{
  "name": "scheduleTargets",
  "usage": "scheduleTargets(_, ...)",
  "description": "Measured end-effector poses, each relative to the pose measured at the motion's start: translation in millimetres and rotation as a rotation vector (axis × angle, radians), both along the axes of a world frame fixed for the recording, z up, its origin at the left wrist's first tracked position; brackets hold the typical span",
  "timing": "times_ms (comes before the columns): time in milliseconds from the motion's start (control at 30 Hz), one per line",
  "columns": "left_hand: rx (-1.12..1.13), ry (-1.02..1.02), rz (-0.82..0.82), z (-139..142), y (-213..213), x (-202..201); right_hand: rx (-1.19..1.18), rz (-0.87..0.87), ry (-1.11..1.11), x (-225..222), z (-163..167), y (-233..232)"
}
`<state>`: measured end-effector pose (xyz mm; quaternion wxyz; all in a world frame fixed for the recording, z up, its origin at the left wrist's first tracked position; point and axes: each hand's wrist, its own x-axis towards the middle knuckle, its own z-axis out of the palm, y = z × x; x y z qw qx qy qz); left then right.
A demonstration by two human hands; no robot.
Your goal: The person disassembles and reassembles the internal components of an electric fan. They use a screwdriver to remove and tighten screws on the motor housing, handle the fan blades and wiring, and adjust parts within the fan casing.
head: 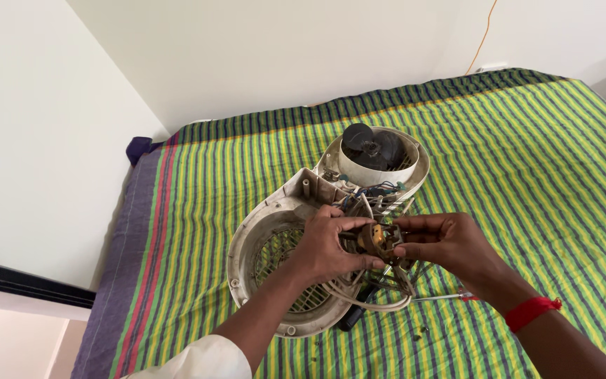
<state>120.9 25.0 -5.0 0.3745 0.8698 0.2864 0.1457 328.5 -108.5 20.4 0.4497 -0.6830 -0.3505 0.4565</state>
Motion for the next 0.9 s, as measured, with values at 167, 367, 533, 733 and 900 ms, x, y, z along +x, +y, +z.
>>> scheduleTargets(167, -0.023, 0.031, 0.005, -1.7, 0.5, 0.7, -0.019, -0.031, -0.041, 0.4, 0.9, -3.8)
scheduleTargets(367, -0.013, 0.021, 0.02, -7.1, 2.3, -0.7, 0.098, -0.101, 0.016, 7.2, -1.5, -11.8)
scheduleTargets(533, -0.038, -0.01, 0.018, -9.1, 4.0, -3.0, 0.141, -0.195, 0.117, 13.1, -3.6, -25.0)
scheduleTargets(733, -0.116, -0.065, 0.035, -3.6, 1.5, -6.7, 0.305, -0.325, 0.473, 15.9, -15.4, -45.4)
scheduleTargets(900, -0.214, -0.193, 0.039, 4.1, 0.7, -1.3, 0.451, -0.27, 1.062, 3.2, -35.3, -62.7)
